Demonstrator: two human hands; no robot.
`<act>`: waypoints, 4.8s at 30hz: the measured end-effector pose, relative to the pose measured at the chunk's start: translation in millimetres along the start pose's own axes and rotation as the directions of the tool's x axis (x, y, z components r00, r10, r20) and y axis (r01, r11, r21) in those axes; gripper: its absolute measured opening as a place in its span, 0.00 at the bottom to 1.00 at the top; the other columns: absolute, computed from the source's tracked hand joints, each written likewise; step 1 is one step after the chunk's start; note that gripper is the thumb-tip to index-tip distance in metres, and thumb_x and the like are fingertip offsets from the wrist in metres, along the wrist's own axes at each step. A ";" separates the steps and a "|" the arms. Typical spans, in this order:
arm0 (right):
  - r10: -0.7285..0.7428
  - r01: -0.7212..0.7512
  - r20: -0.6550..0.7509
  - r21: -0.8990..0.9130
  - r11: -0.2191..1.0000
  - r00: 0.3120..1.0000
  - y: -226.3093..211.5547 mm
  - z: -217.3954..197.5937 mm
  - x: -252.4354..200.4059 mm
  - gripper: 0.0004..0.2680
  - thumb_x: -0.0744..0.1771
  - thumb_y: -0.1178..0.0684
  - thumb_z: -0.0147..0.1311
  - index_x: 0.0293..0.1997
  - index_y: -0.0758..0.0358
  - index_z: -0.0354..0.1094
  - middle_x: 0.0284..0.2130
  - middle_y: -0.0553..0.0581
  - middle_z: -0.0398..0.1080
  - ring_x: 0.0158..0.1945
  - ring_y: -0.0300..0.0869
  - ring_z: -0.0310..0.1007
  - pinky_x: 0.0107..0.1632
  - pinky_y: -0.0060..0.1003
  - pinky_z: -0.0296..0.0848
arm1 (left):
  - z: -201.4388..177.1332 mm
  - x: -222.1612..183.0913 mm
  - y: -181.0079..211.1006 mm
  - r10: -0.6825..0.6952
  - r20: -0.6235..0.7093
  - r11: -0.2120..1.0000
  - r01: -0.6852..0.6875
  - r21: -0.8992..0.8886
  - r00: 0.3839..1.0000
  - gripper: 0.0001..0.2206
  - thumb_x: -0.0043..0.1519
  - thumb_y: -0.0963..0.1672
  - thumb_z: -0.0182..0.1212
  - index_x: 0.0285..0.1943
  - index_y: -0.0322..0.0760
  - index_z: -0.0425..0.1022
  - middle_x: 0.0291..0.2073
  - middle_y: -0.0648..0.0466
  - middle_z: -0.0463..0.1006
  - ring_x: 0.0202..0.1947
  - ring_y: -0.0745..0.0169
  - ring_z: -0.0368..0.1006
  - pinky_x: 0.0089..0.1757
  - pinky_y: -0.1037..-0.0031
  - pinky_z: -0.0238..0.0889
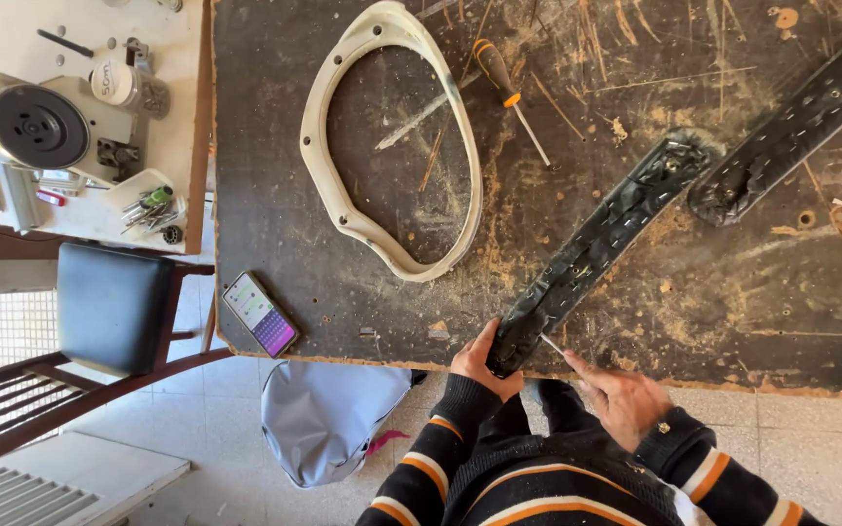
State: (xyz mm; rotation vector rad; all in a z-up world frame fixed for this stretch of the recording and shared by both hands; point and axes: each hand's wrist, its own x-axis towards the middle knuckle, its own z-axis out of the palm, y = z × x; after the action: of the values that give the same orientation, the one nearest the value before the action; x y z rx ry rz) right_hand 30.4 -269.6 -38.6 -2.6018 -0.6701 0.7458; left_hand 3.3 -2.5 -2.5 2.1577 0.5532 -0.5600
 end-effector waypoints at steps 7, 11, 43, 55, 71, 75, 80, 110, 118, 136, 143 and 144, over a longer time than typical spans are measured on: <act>0.007 -0.013 0.364 0.013 1.000 0.931 -19.2 -49.9 17.4 0.19 0.72 0.46 0.36 0.76 0.40 0.45 0.09 0.46 0.45 0.12 0.31 0.42 0.18 0.23 0.62 | 7.4 3.6 -9.8 0.023 0.007 1.000 -0.023 0.006 1.000 0.44 0.46 0.53 0.61 0.78 0.55 0.55 0.52 0.44 0.76 0.47 0.39 0.77 0.47 0.57 0.73; 0.121 -0.255 0.488 0.218 0.942 0.864 -35.5 -79.3 30.1 0.18 0.72 0.49 0.37 0.73 0.41 0.54 0.26 0.55 0.81 0.10 0.28 0.48 0.15 0.24 0.56 | 11.7 5.3 -18.9 0.035 -0.022 0.999 -0.036 -0.024 0.999 0.43 0.46 0.52 0.63 0.78 0.56 0.57 0.49 0.46 0.78 0.46 0.43 0.78 0.47 0.63 0.72; 0.251 -0.277 0.219 0.934 0.225 0.943 -33.2 0.5 -3.8 0.18 0.68 0.56 0.52 0.68 0.52 0.66 0.16 0.58 0.68 0.09 0.40 0.61 0.07 0.33 0.63 | 18.8 8.0 -18.2 0.108 -0.082 0.992 -0.102 0.069 0.991 0.44 0.47 0.54 0.64 0.77 0.48 0.57 0.56 0.43 0.78 0.52 0.39 0.76 0.48 0.56 0.70; 0.162 -0.067 -0.076 0.681 0.729 0.984 -7.8 -7.1 3.5 0.17 0.68 0.52 0.52 0.67 0.51 0.67 0.64 0.52 0.68 0.66 0.37 0.68 0.67 0.29 0.67 | 2.0 -21.6 47.9 -0.086 0.007 0.959 0.081 0.271 0.996 0.42 0.47 0.56 0.61 0.72 0.45 0.54 0.54 0.45 0.68 0.47 0.33 0.73 0.44 0.44 0.67; 0.224 -0.215 0.047 0.524 0.824 0.973 -21.9 -29.0 -0.5 0.18 0.68 0.48 0.49 0.69 0.43 0.60 0.63 0.53 0.65 0.55 0.44 0.80 0.48 0.37 0.86 | 26.7 23.8 59.7 -0.070 0.083 0.934 0.036 0.354 0.994 0.49 0.54 0.53 0.67 0.79 0.38 0.38 0.64 0.39 0.59 0.55 0.32 0.68 0.48 0.44 0.68; 0.195 -0.210 0.082 0.479 0.852 0.977 -17.0 -23.6 -8.0 0.19 0.68 0.43 0.45 0.68 0.43 0.61 0.63 0.51 0.66 0.51 0.41 0.83 0.38 0.32 0.80 | 37.6 14.2 52.5 -0.065 0.057 0.935 0.041 0.353 0.996 0.49 0.53 0.54 0.67 0.79 0.37 0.38 0.63 0.39 0.60 0.50 0.29 0.72 0.46 0.44 0.68; 0.223 -0.223 0.050 0.424 0.878 0.974 -17.0 -24.7 -25.9 0.17 0.67 0.44 0.50 0.65 0.36 0.64 0.60 0.44 0.70 0.39 0.34 0.88 0.21 0.30 0.82 | 58.5 5.4 38.7 -0.096 0.117 0.940 0.052 0.338 0.988 0.49 0.53 0.55 0.65 0.78 0.33 0.39 0.67 0.36 0.58 0.54 0.31 0.70 0.50 0.48 0.67; 0.088 -0.031 -0.081 0.539 0.842 0.993 25.1 -10.3 -34.9 0.18 0.68 0.45 0.49 0.67 0.44 0.66 0.61 0.52 0.70 0.63 0.33 0.72 0.63 0.29 0.69 | 70.8 10.7 1.1 0.102 0.127 0.914 -0.143 0.380 0.987 0.52 0.46 0.55 0.63 0.81 0.42 0.41 0.66 0.41 0.61 0.49 0.25 0.71 0.44 0.41 0.67; 0.099 -0.108 0.047 0.286 0.952 0.994 31.5 -9.9 -21.3 0.18 0.69 0.44 0.44 0.69 0.32 0.57 0.57 0.58 0.72 0.07 0.31 0.51 0.10 0.30 0.63 | 48.4 6.0 34.0 0.028 0.198 0.905 -0.109 0.412 0.980 0.47 0.50 0.53 0.59 0.79 0.41 0.40 0.62 0.45 0.61 0.49 0.35 0.71 0.41 0.46 0.69; 0.247 -0.590 0.535 0.738 0.329 0.808 0.6 -65.0 -9.6 0.21 0.70 0.56 0.50 0.74 0.44 0.59 0.12 0.54 0.59 0.09 0.37 0.48 0.11 0.34 0.59 | 51.5 13.7 20.2 0.117 0.244 0.870 -0.218 0.442 0.963 0.49 0.51 0.53 0.61 0.79 0.34 0.39 0.63 0.42 0.60 0.43 0.30 0.73 0.42 0.47 0.69; -0.134 0.219 -0.303 0.268 0.938 0.943 34.7 8.5 -25.3 0.20 0.67 0.48 0.54 0.70 0.43 0.61 0.50 0.52 0.80 0.47 0.42 0.83 0.44 0.35 0.79 | 36.2 12.9 40.5 0.014 0.302 0.900 -0.144 0.412 0.953 0.50 0.51 0.55 0.63 0.80 0.39 0.37 0.65 0.44 0.58 0.50 0.31 0.71 0.43 0.45 0.68; 0.000 0.168 -0.309 0.515 0.841 0.951 30.2 13.3 -28.6 0.18 0.67 0.52 0.55 0.66 0.52 0.66 0.54 0.54 0.77 0.54 0.40 0.79 0.54 0.33 0.76 | 37.6 11.8 39.7 0.020 0.273 0.909 -0.131 0.395 0.962 0.50 0.50 0.54 0.65 0.79 0.39 0.39 0.65 0.44 0.59 0.51 0.31 0.70 0.45 0.45 0.67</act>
State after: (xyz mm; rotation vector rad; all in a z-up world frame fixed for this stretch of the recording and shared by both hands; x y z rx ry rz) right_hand 11.7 -307.0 -51.3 -2.0843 -0.4048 0.4166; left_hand 27.4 -52.8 -6.4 2.4293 0.2124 -0.9739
